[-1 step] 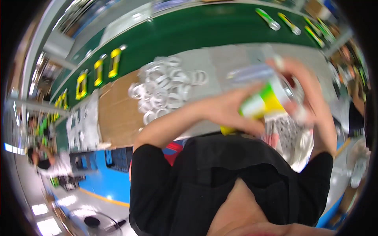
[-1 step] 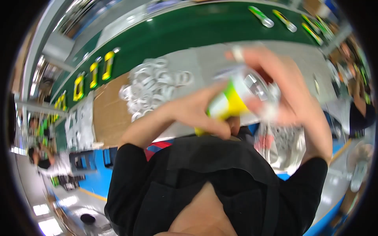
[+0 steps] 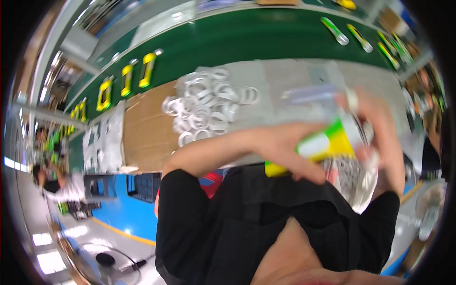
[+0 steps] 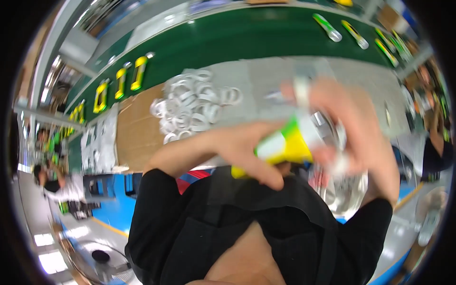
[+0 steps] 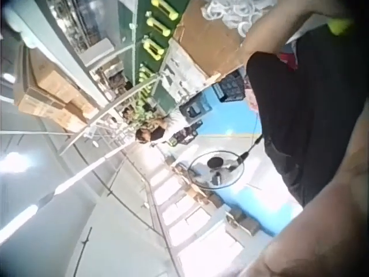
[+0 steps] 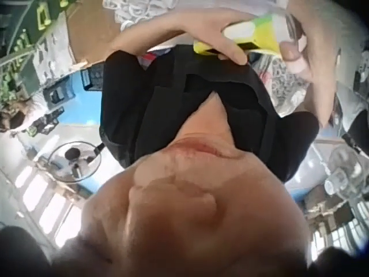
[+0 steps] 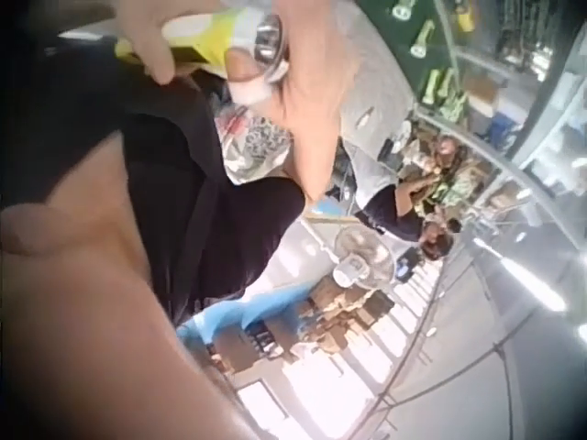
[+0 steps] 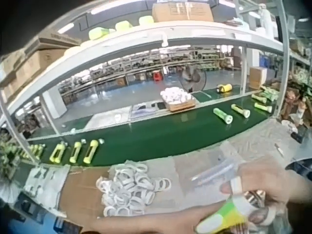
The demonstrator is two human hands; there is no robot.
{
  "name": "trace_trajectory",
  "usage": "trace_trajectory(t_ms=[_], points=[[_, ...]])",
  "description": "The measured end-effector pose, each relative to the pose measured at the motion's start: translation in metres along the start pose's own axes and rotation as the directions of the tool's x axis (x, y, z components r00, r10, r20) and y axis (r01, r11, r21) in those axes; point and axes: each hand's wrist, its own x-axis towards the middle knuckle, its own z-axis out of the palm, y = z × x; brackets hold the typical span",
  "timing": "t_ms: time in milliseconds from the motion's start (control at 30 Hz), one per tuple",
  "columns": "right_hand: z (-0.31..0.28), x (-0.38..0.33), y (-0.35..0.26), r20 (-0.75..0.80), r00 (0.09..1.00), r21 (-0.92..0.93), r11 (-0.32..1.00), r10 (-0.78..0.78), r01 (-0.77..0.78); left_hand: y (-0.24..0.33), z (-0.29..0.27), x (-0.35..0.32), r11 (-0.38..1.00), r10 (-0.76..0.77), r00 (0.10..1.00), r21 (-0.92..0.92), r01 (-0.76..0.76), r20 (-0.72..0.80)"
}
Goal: The recorder is assembling the front lens and reflector components onto yellow flashlight casings at a factory assembly line.
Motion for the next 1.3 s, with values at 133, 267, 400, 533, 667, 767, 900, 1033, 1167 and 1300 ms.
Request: trace_trajectory(t_ms=[133,267,400,533,667,767,900,1033,1167,1300], points=[[0.066,0.026,0.058,-0.368,0.845,0.048,0.915,0.388,-0.400,-0.022,-0.050,0.008,0.655,0.562,0.675,0.756,-0.009,-0.479],[0.119,0.057,0.188,-0.323,0.828,0.194,0.888,0.459,-0.417,-0.033,-0.166,0.030,0.604,0.410,0.667,0.733,0.313,-0.622],[0.144,0.095,0.252,-0.377,0.698,0.375,0.790,0.609,-0.485,-0.045,-0.215,-0.032,0.581,0.553,0.553,0.764,0.280,-0.623],[0.131,0.092,0.363,-0.469,0.413,0.392,0.603,0.781,-0.695,-0.098,-0.315,-0.179,0.270,0.691,0.067,0.343,0.899,-0.720],[0.114,0.008,0.487,-0.640,0.355,-0.108,0.378,0.681,-0.919,-0.138,-0.335,-0.269,0.177,0.225,-0.371,-0.336,0.925,-0.901],[0.106,0.011,0.469,-0.603,0.491,-0.471,0.216,0.629,-0.855,-0.170,-0.351,-0.305,0.202,0.114,-0.371,-0.345,0.917,-0.921],[0.124,0.054,0.381,-0.516,0.663,-0.147,0.707,0.542,-0.692,-0.150,-0.350,-0.256,0.460,0.310,-0.163,-0.002,0.888,-0.937],[0.160,0.085,0.275,0.047,0.748,0.722,0.495,0.662,-0.483,-0.096,-0.302,-0.136,0.748,0.404,0.083,0.381,0.544,-0.911],[0.167,0.096,0.176,-0.009,0.620,0.813,0.367,0.784,-0.452,-0.058,-0.187,-0.028,0.867,0.415,0.358,0.483,0.123,-0.836],[0.151,0.046,0.115,-0.039,0.555,0.986,0.122,0.831,-0.113,-0.059,-0.102,0.010,0.854,0.393,0.565,0.516,0.068,-0.725]])
